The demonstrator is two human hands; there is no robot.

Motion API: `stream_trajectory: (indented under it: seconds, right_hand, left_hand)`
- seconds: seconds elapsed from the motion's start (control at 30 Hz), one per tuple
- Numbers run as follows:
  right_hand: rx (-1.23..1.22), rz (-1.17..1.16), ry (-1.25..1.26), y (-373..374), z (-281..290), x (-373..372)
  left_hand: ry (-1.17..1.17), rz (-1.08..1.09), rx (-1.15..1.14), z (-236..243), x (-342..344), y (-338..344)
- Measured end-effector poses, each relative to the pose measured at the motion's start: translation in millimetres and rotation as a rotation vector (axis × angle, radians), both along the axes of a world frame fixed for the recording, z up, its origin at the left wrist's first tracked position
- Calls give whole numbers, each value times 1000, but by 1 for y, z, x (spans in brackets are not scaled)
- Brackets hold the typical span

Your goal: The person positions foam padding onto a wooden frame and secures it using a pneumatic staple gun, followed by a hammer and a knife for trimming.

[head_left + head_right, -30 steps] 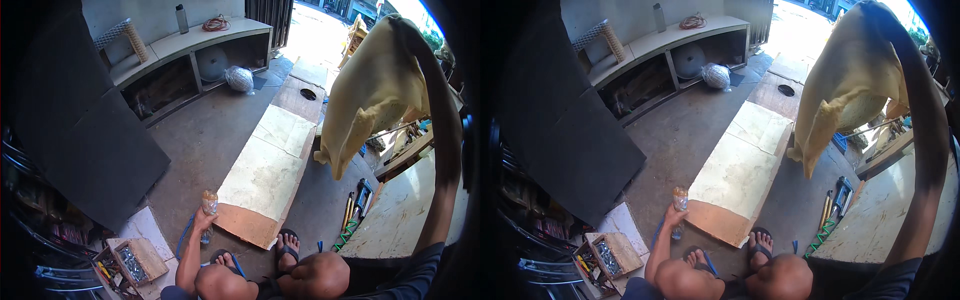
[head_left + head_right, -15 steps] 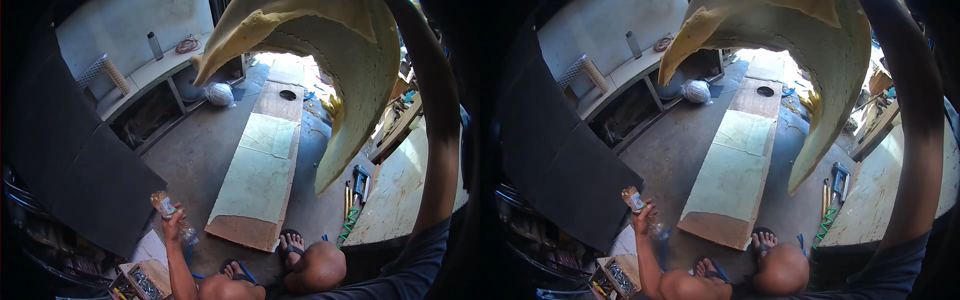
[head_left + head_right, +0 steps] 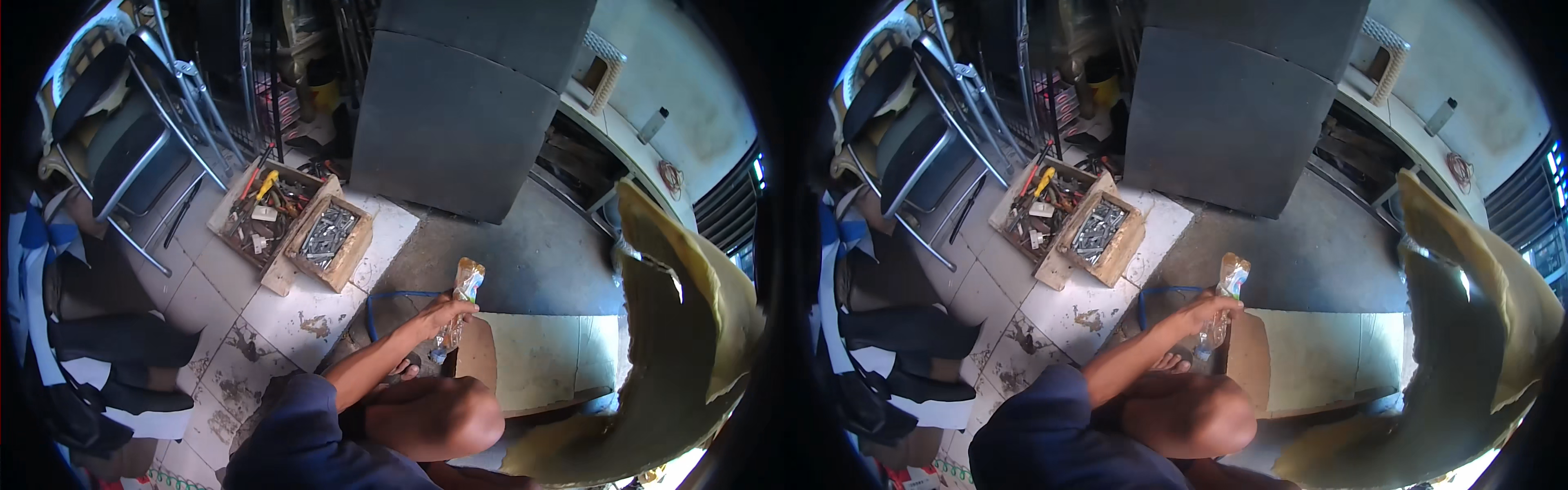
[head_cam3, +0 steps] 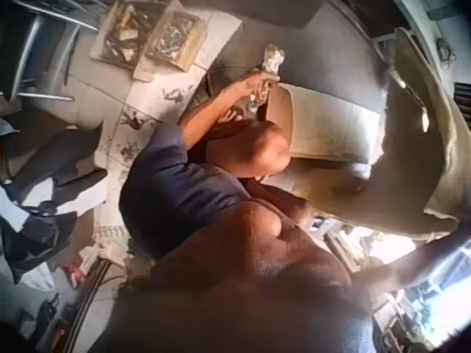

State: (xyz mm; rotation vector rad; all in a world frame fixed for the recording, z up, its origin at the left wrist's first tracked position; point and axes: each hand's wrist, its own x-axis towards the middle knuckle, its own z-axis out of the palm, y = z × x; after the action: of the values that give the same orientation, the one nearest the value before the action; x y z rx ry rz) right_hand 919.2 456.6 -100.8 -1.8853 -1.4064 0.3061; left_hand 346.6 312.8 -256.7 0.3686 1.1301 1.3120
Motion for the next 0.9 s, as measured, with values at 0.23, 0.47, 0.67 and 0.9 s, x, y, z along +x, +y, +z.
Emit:
stream_trajectory:
  seconds: [0.23,0.47,0.67,0.9]
  right_hand:
    - [-100,3,131,42,-62,-20]
    - [-159,-138,283,40,-107,-6]
    - [-215,-275,618,7,-193,-11]
    - [-166,-148,1123,-15,-261,-90]
  left_hand:
    - [219,234,-135,1,-32,-73]
    - [2,445,-65,-11,-59,-78]
    - [55,406,197,-9,-78,-42]
    - [8,364,382,33,-114,-7]
